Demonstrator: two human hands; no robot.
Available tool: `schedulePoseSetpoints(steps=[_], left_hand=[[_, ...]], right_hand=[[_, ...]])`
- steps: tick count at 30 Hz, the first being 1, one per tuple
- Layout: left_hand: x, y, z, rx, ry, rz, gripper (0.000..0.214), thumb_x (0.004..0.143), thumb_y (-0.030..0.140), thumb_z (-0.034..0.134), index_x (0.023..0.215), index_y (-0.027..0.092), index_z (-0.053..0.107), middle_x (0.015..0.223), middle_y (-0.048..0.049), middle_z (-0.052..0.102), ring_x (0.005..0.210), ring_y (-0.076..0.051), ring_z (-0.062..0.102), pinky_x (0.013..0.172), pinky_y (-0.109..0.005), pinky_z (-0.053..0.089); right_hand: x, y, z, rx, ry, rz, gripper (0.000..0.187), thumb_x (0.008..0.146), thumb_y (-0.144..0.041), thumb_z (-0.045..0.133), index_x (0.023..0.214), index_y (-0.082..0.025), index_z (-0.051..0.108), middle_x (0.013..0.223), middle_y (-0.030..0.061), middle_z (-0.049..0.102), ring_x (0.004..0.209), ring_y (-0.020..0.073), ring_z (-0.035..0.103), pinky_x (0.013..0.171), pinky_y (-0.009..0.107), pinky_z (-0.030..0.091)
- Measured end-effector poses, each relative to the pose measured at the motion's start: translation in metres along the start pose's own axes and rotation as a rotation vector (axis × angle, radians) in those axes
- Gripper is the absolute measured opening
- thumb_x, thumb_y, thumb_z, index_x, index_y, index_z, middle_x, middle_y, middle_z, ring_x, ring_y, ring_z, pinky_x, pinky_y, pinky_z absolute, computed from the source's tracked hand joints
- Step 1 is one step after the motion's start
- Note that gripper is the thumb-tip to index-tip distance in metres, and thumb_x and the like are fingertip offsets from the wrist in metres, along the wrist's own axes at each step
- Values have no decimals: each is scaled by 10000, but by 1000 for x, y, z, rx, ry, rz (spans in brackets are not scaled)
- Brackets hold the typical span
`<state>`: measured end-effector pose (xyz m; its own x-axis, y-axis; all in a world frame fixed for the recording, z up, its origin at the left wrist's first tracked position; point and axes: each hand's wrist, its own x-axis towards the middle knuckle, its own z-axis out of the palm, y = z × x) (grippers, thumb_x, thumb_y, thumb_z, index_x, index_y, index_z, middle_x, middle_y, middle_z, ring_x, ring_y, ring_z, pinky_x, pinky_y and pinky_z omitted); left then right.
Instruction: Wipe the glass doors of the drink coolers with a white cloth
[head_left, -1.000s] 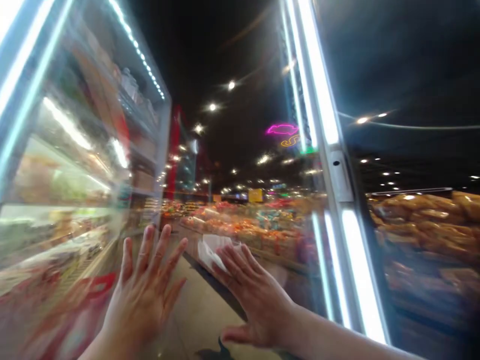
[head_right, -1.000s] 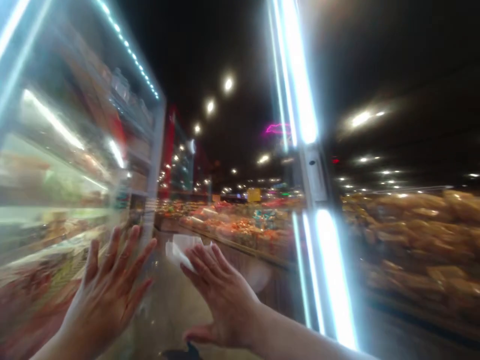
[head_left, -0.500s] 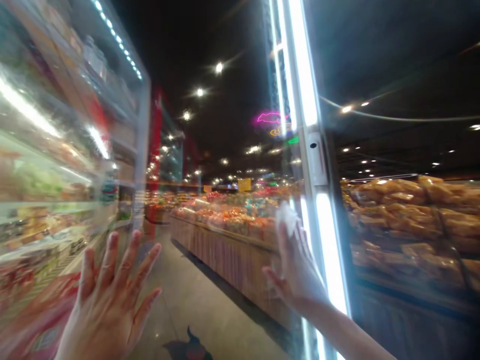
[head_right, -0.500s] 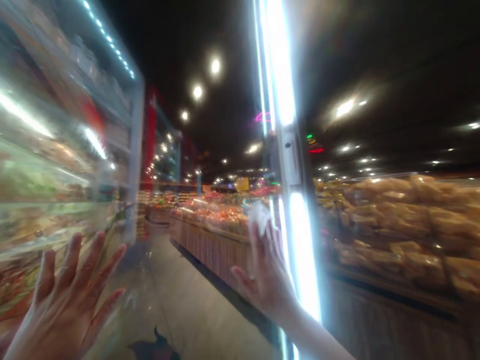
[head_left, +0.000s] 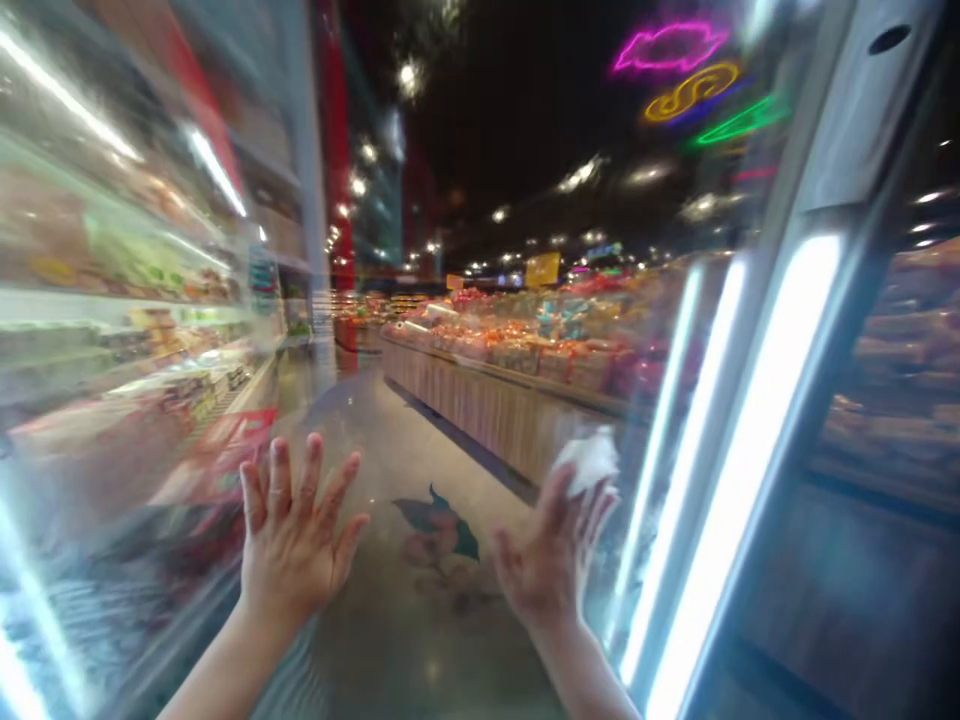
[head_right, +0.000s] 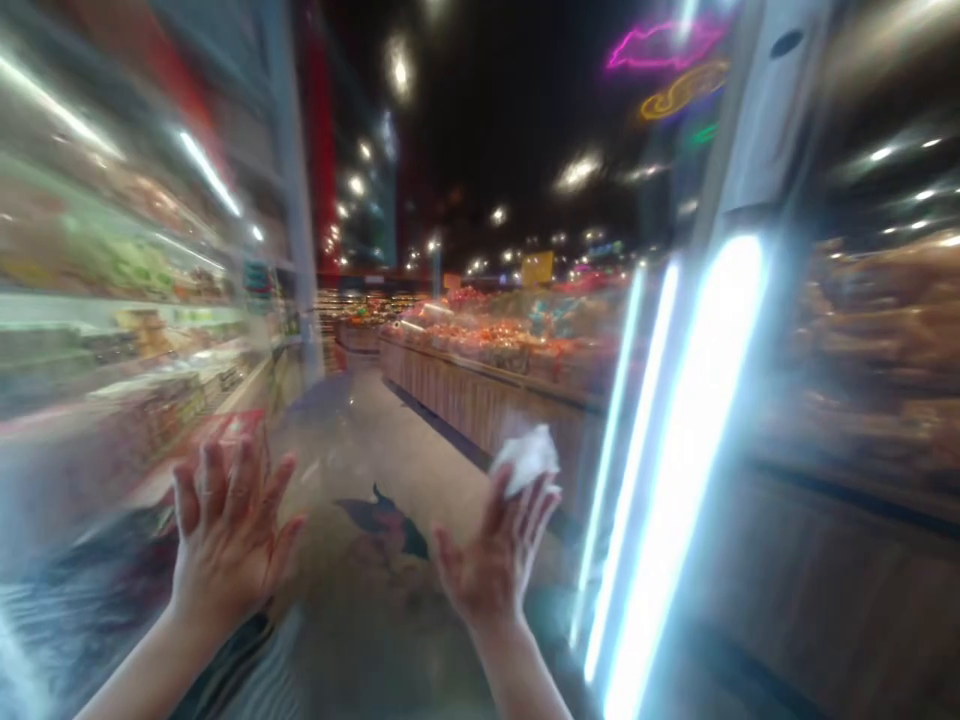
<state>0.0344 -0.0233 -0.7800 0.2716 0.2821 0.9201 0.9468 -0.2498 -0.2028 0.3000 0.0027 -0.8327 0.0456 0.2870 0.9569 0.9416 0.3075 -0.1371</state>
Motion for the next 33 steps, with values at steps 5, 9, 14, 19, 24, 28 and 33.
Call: schedulePoseSetpoints(steps=[5,9,14,19,24,28,33], left_hand=[[-4,0,-2,18,-31,7,889,931,336,593,1619,380,31,1715,24,-108,1584,-284,-136,1283,-609,-29],[-12,-2,2,-24,18,47,824,950,358,566,1627,317,99,1728,-10,-61,1590,-298,-111,1278,-581,-68],[-23,-2,8,-53,38,24,854,940,347,594,1629,271,96,1728,-52,-63,1586,-318,-126,1262,-602,-100],[-41,-4,12,-71,25,-1,825,939,336,595,1621,322,133,1731,-24,-24,1592,-309,-96,1263,-617,-84],[-60,2,17,-64,56,3,784,954,334,566,1620,303,154,1732,-16,-17,1596,-293,-79,1282,-562,-79],[-60,12,20,-31,67,7,772,952,321,567,1617,306,174,1730,-11,11,1599,-286,-37,1299,-530,-40],[-77,-2,22,12,64,-74,768,940,311,586,1608,336,208,1725,-2,59,1599,-290,4,1303,-537,-14]], right_hand=[[-16,-14,5,33,-174,-297,951,915,-593,526,1647,-285,3,1728,76,-33,1568,419,-84,1150,815,247],[-32,41,-2,-44,24,108,831,1010,-501,333,1631,-122,-67,1703,205,-109,1553,474,-103,1106,883,139],[-60,49,4,-78,-54,-121,891,1003,-600,286,1619,-36,-24,1702,229,-80,1564,455,-77,1135,811,242],[-54,71,-1,-93,4,-5,839,1019,-524,302,1622,-58,-49,1704,222,-76,1568,447,-63,1157,809,187],[-77,57,4,-77,-37,-72,818,1017,-455,333,1619,-40,-32,1701,222,-82,1564,460,-67,1125,827,242],[-42,6,9,-70,-61,-298,882,982,-480,461,1628,-57,35,1710,202,-38,1567,463,2,1138,768,315],[-24,-37,20,20,-39,-450,826,983,-486,504,1613,-56,188,1714,166,8,1589,373,26,1276,625,133]])
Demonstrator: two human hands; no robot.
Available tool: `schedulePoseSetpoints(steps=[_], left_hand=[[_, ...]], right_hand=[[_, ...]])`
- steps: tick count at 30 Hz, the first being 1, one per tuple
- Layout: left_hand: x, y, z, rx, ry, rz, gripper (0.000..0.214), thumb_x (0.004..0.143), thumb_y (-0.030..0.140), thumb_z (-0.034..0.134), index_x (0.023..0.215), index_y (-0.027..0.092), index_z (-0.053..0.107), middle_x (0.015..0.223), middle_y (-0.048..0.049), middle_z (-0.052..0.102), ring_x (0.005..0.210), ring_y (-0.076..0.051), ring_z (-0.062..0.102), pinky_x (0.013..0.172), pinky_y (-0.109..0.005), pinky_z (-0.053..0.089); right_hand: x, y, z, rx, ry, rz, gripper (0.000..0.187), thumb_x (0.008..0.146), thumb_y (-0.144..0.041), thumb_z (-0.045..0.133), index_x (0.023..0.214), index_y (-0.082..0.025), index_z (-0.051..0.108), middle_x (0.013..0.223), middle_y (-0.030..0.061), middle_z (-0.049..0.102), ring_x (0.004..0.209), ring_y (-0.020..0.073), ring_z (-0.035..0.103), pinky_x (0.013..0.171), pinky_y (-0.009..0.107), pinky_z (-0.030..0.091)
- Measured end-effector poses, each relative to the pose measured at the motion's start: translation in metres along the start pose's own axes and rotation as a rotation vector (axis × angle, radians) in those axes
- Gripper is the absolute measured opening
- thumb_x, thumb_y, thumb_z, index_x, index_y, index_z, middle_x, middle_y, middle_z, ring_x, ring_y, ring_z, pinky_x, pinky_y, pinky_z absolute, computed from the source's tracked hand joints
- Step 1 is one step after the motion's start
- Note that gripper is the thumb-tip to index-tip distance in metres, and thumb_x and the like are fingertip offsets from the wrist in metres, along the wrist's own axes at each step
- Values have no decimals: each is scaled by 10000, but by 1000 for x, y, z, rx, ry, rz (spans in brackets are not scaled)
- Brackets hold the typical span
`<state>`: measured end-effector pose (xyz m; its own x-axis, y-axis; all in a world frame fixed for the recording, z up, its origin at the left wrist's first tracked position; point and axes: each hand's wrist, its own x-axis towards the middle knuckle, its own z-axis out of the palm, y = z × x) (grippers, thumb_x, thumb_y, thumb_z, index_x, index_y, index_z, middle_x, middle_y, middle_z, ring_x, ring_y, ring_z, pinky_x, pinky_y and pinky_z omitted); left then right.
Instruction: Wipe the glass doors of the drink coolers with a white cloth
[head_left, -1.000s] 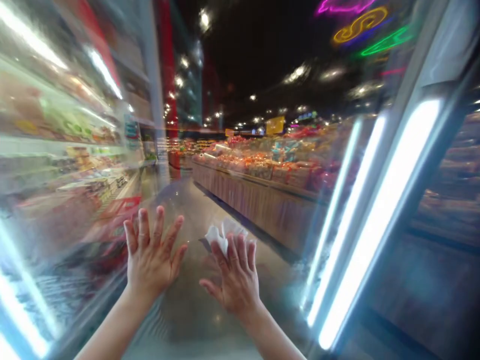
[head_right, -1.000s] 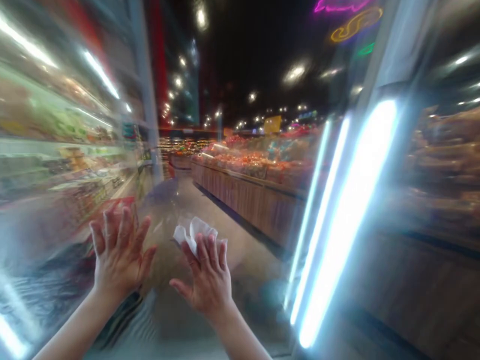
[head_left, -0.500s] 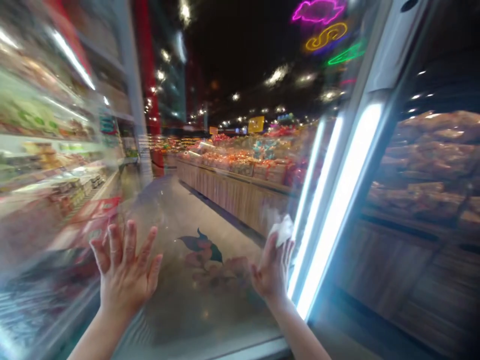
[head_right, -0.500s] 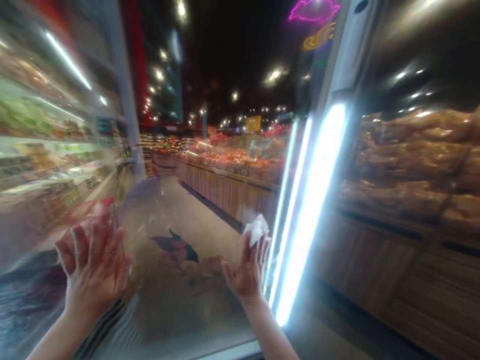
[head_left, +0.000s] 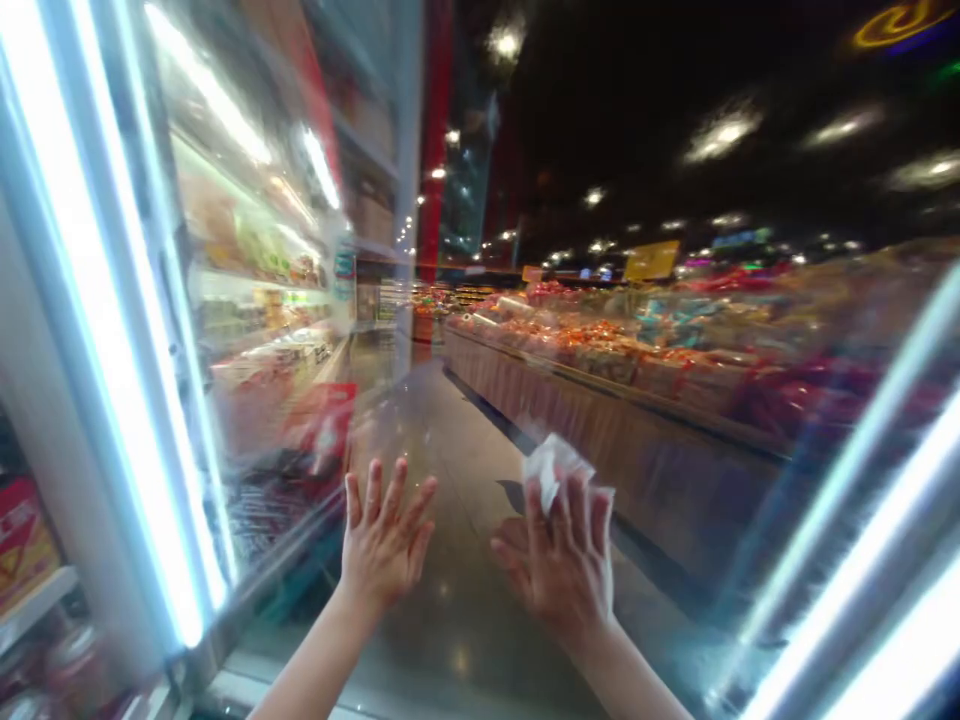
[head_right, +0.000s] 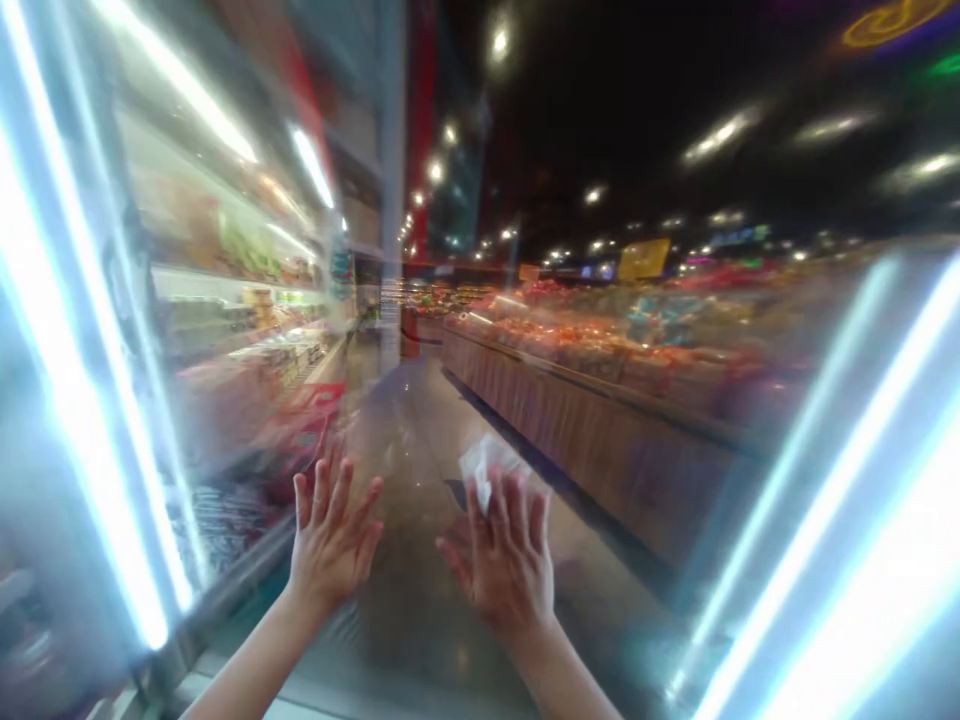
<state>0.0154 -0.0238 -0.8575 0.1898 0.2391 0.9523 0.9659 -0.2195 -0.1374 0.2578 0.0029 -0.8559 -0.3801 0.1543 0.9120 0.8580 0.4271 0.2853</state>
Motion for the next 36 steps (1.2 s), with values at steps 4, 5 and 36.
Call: schedulePoseSetpoints(steps=[4,5,36], left_hand=[[-27,-41,-6,39,34,-84,781,945,269,565,1619,304,171,1725,-33,42,1597,-289,-8,1303,-534,-6],[-33,-50,-8,48,45,-106,784,947,255,558,1621,295,160,1726,-38,30,1597,-286,-21,1303,-529,-13],[-123,-158,-18,28,24,-225,823,933,182,531,1622,335,109,1725,-28,31,1587,-284,-21,1299,-579,31]], right_hand=[[-18,-34,16,188,-66,-311,594,986,-568,491,1418,-166,551,1710,56,162,1595,226,121,1321,405,46],[-12,-39,18,200,-71,-334,575,981,-582,497,1378,-175,586,1704,53,184,1593,217,129,1321,398,47],[186,-135,26,166,-185,-612,1007,869,-676,636,1623,-154,220,1712,136,149,1585,348,-30,1307,587,128]])
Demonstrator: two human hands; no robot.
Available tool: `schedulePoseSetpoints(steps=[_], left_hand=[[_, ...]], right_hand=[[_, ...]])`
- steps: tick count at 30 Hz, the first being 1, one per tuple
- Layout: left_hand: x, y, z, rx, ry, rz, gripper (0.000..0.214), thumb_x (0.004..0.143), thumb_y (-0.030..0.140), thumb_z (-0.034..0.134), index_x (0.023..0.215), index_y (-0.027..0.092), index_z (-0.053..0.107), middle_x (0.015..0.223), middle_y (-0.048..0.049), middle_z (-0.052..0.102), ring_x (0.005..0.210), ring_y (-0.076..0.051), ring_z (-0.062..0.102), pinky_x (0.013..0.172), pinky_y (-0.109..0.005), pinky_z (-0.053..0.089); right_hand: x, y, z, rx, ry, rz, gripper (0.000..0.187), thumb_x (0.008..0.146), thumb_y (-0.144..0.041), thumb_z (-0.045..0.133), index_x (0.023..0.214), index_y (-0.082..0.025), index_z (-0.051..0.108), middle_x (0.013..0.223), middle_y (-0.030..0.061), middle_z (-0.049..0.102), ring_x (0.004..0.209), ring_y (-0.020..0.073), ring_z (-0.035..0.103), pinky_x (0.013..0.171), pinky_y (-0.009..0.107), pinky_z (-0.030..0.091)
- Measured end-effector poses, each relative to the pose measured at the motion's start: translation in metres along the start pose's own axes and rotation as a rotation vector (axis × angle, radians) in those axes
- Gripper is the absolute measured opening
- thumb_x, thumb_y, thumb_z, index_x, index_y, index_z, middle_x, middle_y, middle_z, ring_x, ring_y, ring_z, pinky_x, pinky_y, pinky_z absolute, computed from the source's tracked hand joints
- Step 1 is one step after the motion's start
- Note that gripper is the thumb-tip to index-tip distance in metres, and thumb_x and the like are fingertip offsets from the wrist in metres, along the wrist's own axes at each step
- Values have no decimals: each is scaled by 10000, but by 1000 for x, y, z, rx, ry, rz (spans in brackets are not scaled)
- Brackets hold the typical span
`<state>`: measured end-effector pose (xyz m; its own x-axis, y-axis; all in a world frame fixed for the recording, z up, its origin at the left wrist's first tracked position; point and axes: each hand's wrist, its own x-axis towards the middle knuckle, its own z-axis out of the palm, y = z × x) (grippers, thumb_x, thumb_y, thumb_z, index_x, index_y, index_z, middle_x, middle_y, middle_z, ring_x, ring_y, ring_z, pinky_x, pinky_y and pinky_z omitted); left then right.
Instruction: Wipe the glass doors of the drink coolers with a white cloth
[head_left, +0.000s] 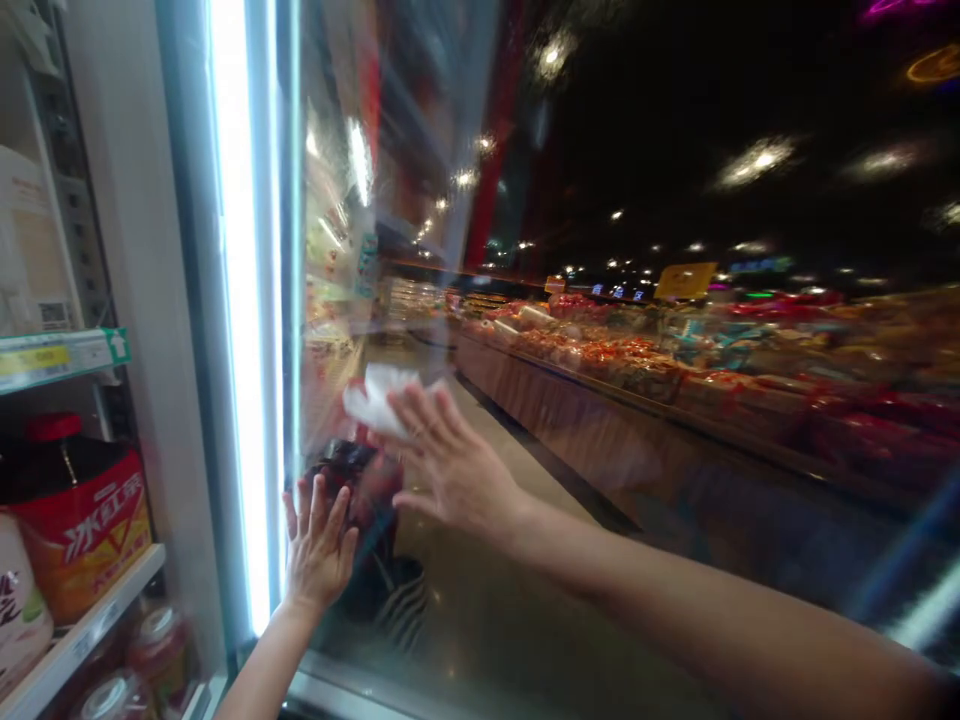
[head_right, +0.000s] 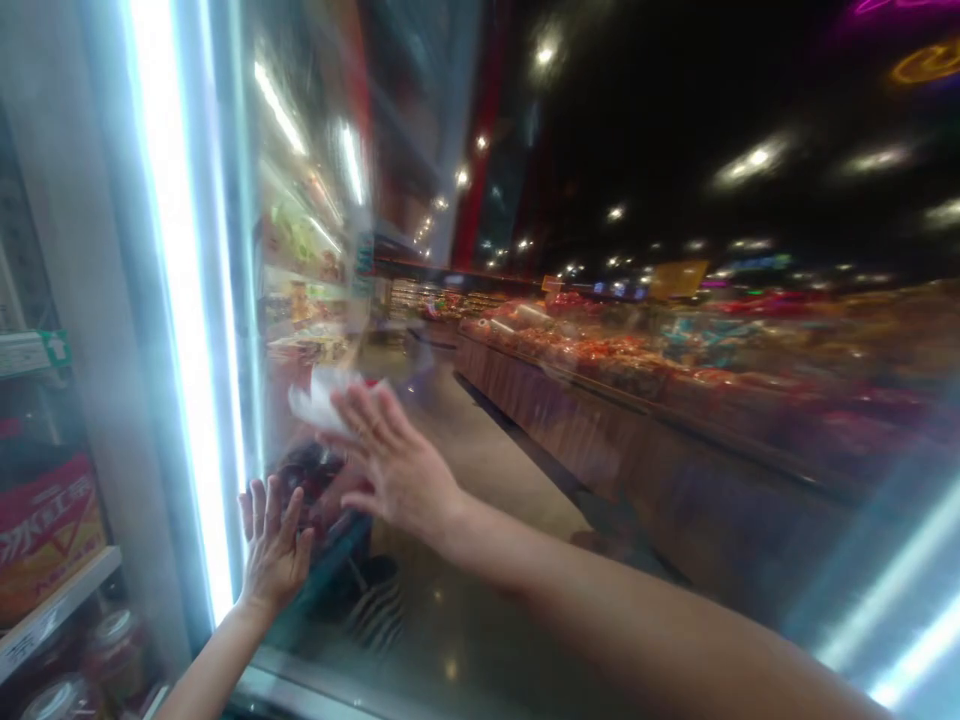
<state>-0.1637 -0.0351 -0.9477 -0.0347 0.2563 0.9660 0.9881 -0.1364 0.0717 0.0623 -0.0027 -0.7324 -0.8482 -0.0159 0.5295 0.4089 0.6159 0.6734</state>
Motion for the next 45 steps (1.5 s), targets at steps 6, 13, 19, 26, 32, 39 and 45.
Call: schedulePoseSetpoints(steps=[6,13,19,26,32,39,45], left_hand=[[3,0,0,10,18,-18,816,953,203,489,1631,262,38,1724,-45,35,1591,-266,-26,1307,-545,9],[23,32,0,15,-6,38,793,932,232,510,1624,316,132,1722,-32,69,1592,-293,1,1294,-595,19],[32,63,5,16,-11,106,812,906,288,575,1618,302,185,1722,-44,77,1592,-329,11,1289,-614,25],[30,60,5,34,4,132,831,906,191,544,1624,300,139,1727,9,-1,1599,-266,-40,1305,-524,-57],[28,64,4,-5,-6,66,824,908,205,580,1619,316,179,1727,-49,51,1594,-333,-15,1280,-643,-4],[30,63,5,-4,-27,24,871,899,190,581,1625,332,122,1730,-55,-4,1590,-333,-60,1271,-657,-9],[16,88,5,-43,-66,16,883,906,192,583,1627,334,91,1729,-42,-67,1586,-330,-114,1259,-670,-39]], right_hand=[[20,12,-1,-53,-30,-185,894,933,-686,516,1550,-58,361,1683,137,230,1579,275,96,1311,447,185],[99,22,-14,-181,-91,-277,857,985,-671,402,1626,-151,173,1693,132,211,1573,272,158,1302,462,147],[155,32,-19,-208,-11,-150,604,1076,-395,209,1606,-107,178,1694,120,217,1571,311,130,1265,614,88],[112,-10,-10,-211,-310,-475,709,1044,-540,266,1609,-113,243,1708,63,199,1589,205,118,1324,389,117],[34,48,-28,-91,87,126,802,1031,-542,372,1607,-25,161,1716,155,95,1597,284,1,1318,531,79],[-137,6,1,-91,-8,-135,903,902,-782,444,1517,-121,462,1680,32,305,1589,189,139,1281,311,255],[-188,22,-20,-179,104,423,809,967,-570,525,1564,-61,331,1704,154,135,1599,304,23,1305,544,95]])
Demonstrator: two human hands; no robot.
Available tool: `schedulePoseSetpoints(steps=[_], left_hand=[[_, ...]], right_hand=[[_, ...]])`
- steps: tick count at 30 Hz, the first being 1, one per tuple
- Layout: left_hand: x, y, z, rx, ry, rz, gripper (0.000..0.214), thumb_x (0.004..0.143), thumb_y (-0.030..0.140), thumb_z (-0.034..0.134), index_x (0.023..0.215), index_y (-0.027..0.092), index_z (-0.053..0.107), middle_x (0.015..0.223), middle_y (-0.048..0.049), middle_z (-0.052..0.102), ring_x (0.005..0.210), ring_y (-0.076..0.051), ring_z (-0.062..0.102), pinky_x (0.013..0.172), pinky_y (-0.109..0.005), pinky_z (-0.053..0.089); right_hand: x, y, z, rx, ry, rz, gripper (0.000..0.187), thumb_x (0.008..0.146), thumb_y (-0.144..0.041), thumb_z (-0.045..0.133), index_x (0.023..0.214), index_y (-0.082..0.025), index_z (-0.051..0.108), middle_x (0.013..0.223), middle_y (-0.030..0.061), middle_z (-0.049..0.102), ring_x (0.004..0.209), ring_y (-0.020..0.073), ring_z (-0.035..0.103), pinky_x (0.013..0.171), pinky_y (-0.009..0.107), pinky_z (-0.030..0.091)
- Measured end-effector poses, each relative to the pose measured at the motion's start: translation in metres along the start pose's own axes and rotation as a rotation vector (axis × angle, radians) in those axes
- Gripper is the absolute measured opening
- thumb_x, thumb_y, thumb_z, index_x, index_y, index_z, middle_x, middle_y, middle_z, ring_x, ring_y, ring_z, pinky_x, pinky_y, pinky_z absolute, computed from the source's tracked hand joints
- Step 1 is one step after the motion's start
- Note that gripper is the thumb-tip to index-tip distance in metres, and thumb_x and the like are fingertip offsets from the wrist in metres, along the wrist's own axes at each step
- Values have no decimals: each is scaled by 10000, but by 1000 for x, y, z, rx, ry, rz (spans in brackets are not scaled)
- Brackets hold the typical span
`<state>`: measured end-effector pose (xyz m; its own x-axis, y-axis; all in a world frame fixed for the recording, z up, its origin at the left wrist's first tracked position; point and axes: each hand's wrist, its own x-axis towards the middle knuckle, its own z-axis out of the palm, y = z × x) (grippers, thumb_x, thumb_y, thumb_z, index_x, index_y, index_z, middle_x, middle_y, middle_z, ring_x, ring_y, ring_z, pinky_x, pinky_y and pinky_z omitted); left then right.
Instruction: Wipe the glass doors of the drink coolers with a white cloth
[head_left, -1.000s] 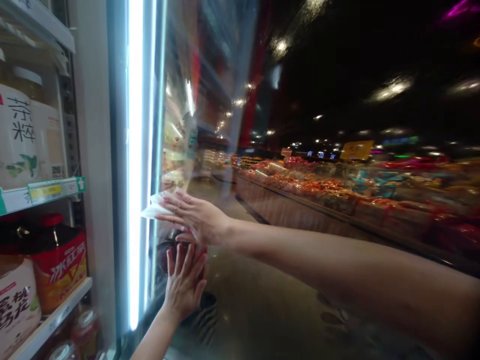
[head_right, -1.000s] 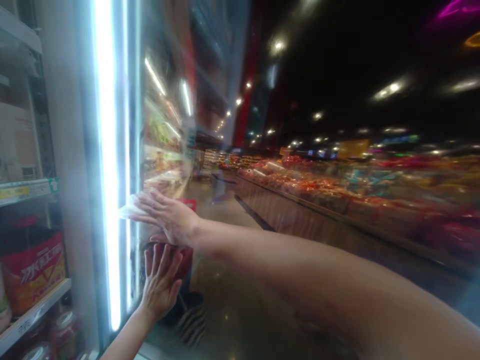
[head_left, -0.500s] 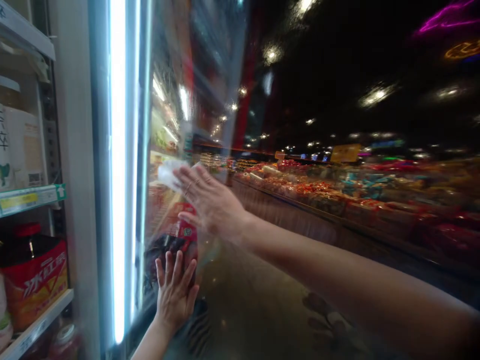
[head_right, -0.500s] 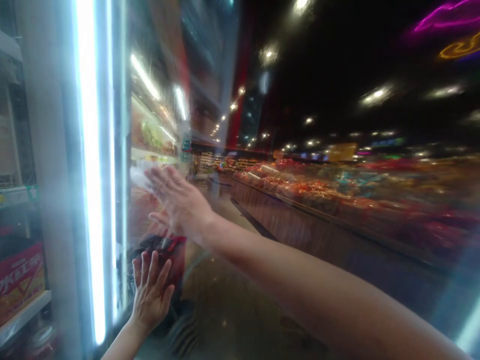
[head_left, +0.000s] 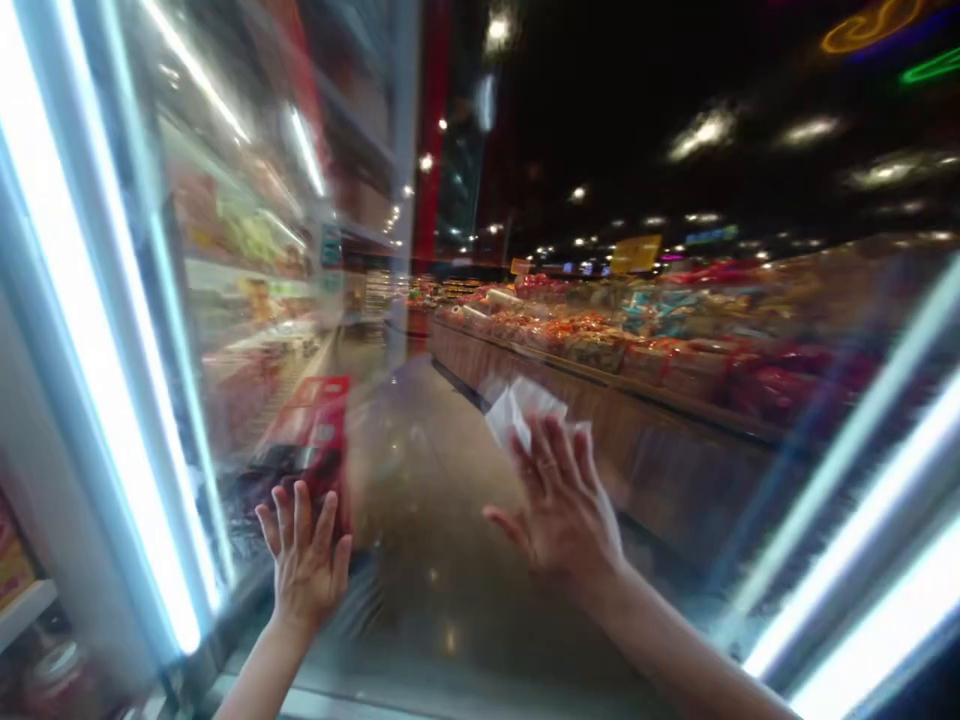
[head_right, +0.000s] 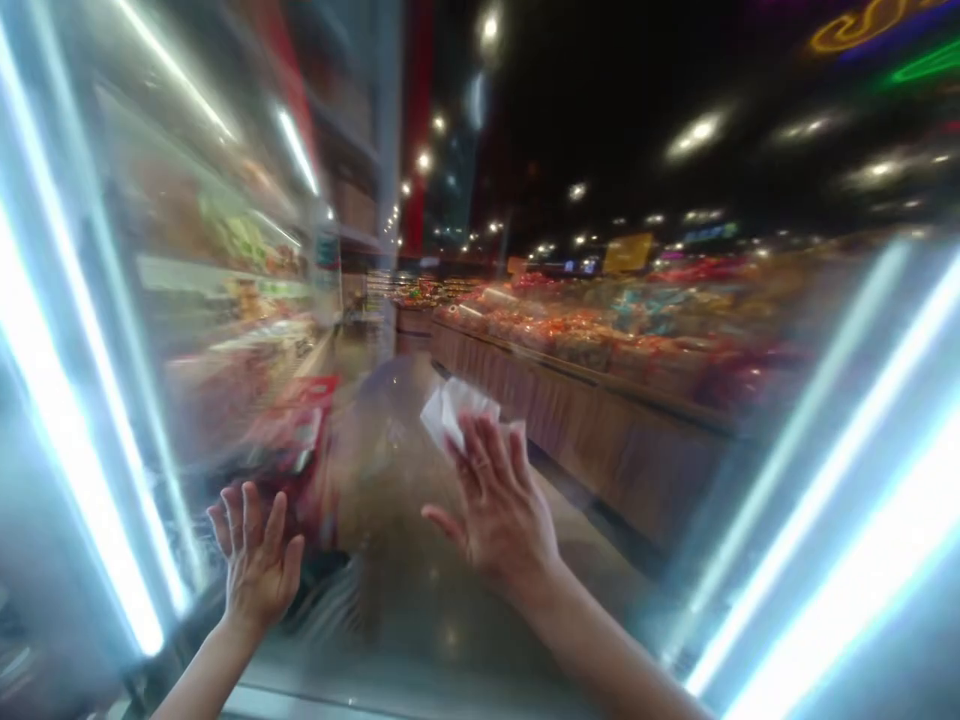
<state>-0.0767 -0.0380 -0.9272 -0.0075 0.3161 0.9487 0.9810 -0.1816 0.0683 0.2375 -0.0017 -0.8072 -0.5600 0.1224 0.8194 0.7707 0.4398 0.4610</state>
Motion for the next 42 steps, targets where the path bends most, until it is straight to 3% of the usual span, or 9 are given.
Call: schedulePoseSetpoints(steps=[4,10,15,20,23,27,33,39,42], left_hand=[[-11,39,7,-60,-70,102,861,907,246,626,1613,378,152,1731,12,-31,1592,-291,-105,1279,-596,-78],[9,101,17,-89,-87,295,836,896,298,661,1598,392,219,1727,32,-8,1593,-267,-99,1284,-549,-104],[-10,139,34,-99,-159,496,782,898,303,655,1584,359,285,1722,17,93,1602,-277,-10,1293,-552,-52],[-18,178,52,-95,-201,649,759,871,305,674,1560,333,358,1711,15,154,1603,-284,22,1290,-563,-52],[-14,196,56,-99,-218,659,734,866,321,678,1544,333,397,1708,12,167,1603,-296,16,1280,-590,-71],[-13,197,53,-94,-252,705,692,871,326,673,1521,339,439,1706,13,181,1603,-290,25,1282,-580,-65],[-14,188,50,-90,-243,708,675,879,337,690,1510,348,451,1709,20,169,1602,-280,51,1288,-576,-55],[-31,153,48,-46,-257,727,687,877,338,702,1511,374,440,1709,38,171,1603,-256,37,1294,-556,-48],[-43,122,41,-28,-250,705,737,874,364,718,1533,389,390,1715,45,137,1604,-240,22,1297,-538,-51]], right_hand=[[-93,-18,9,37,-66,-99,608,969,-503,515,1480,-173,493,1716,62,120,1598,245,84,1325,431,66],[-170,15,13,-83,-72,358,921,935,-397,554,1625,-49,53,1706,218,-10,1573,440,41,1176,733,304],[-268,14,13,-74,-161,273,841,933,-295,516,1642,-153,87,1718,167,80,1566,425,148,1122,690,434],[-275,35,18,-70,-118,497,878,950,-372,507,1632,-72,42,1698,259,21,1541,523,102,1068,794,389],[-276,27,23,-32,-68,594,868,960,-372,487,1626,-46,37,1696,267,26,1536,535,97,1052,806,394],[-295,11,25,-17,-103,563,825,983,-400,421,1631,-61,39,1701,245,65,1541,527,100,1004,791,454],[-270,56,20,-41,-19,673,856,969,-415,446,1634,-76,27,1700,257,18,1528,548,135,1041,812,382],[-336,-5,27,-19,-147,397,828,959,-392,481,1633,-82,112,1706,210,111,1556,466,142,1037,686,504],[-342,-11,33,-46,-128,447,848,946,-353,516,1620,-32,114,1696,261,54,1552,498,99,1063,746,430]])
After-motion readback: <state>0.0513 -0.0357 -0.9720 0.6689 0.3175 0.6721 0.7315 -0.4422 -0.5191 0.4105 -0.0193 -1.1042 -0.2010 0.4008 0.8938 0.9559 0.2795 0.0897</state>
